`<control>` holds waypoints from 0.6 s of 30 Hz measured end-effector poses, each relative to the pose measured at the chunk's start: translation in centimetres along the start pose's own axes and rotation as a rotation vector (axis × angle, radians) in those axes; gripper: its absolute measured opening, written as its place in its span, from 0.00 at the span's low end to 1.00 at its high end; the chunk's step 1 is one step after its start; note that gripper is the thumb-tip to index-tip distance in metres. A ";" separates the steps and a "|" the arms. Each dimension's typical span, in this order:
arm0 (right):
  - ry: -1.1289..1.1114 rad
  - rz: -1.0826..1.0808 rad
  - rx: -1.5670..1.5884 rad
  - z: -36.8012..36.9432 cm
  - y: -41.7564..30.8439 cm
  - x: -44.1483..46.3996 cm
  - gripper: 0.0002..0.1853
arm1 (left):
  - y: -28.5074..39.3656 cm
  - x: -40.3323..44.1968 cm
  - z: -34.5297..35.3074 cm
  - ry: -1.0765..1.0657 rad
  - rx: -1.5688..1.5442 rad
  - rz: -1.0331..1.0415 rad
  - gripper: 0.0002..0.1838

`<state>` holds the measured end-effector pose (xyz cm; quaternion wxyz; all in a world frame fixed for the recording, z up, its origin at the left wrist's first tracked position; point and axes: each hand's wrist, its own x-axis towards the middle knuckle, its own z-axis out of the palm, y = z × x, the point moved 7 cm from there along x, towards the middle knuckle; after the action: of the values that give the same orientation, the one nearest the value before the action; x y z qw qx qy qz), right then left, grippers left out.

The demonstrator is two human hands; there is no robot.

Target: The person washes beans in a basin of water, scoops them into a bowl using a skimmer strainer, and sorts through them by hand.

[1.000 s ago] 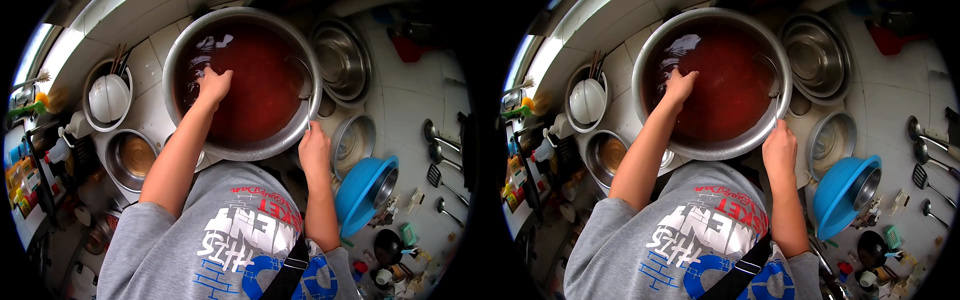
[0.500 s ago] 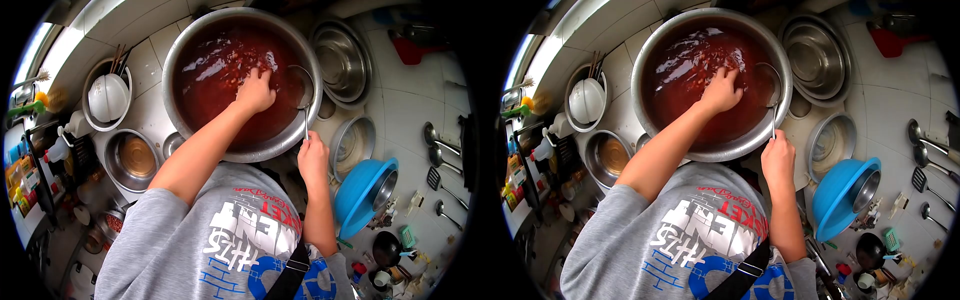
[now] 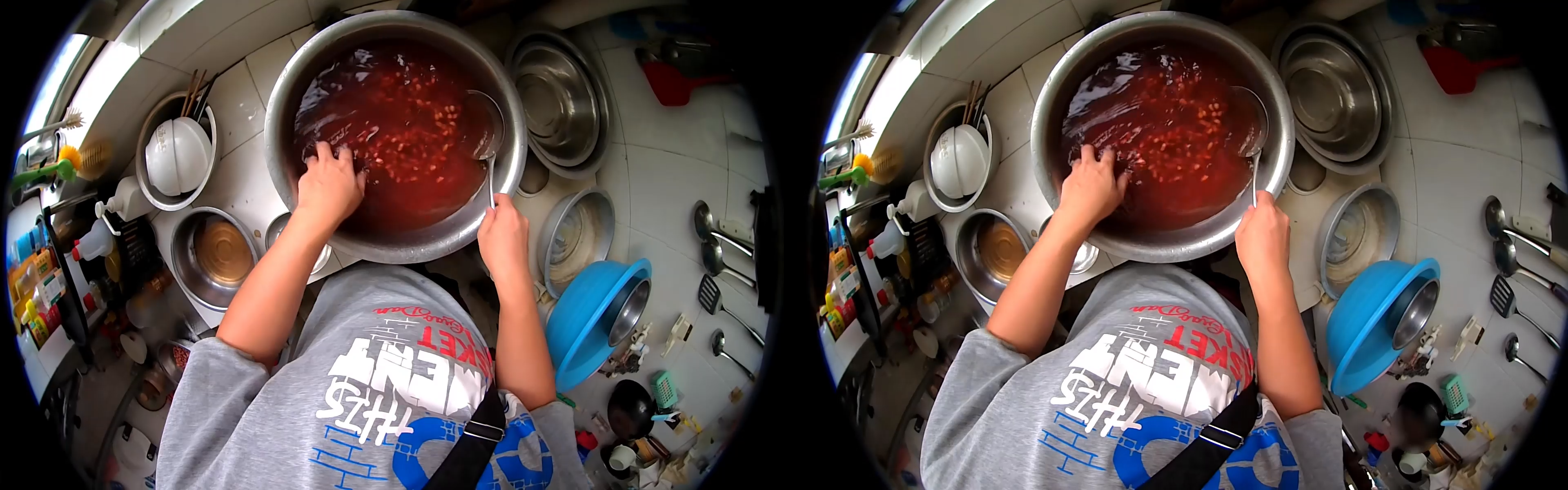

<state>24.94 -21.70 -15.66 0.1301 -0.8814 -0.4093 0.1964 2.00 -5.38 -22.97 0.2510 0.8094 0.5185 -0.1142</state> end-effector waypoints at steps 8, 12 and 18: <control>-0.140 0.050 0.186 3.8 -0.4 -0.7 0.12 | -1.8 6.9 2.5 -0.073 -0.712 -0.267 0.36; -0.191 0.054 0.260 5.1 -1.4 -1.8 0.10 | 0.4 9.0 5.9 -0.160 -1.352 -0.374 0.38; -0.291 0.026 0.343 6.3 -2.6 -2.4 0.09 | 6.2 4.7 -0.6 -0.380 -1.446 -0.145 0.33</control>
<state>18.99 -21.48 -19.65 0.2151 -0.8140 -0.3730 0.3898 9.50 -3.48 -22.74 0.7971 0.3728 0.4642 0.1006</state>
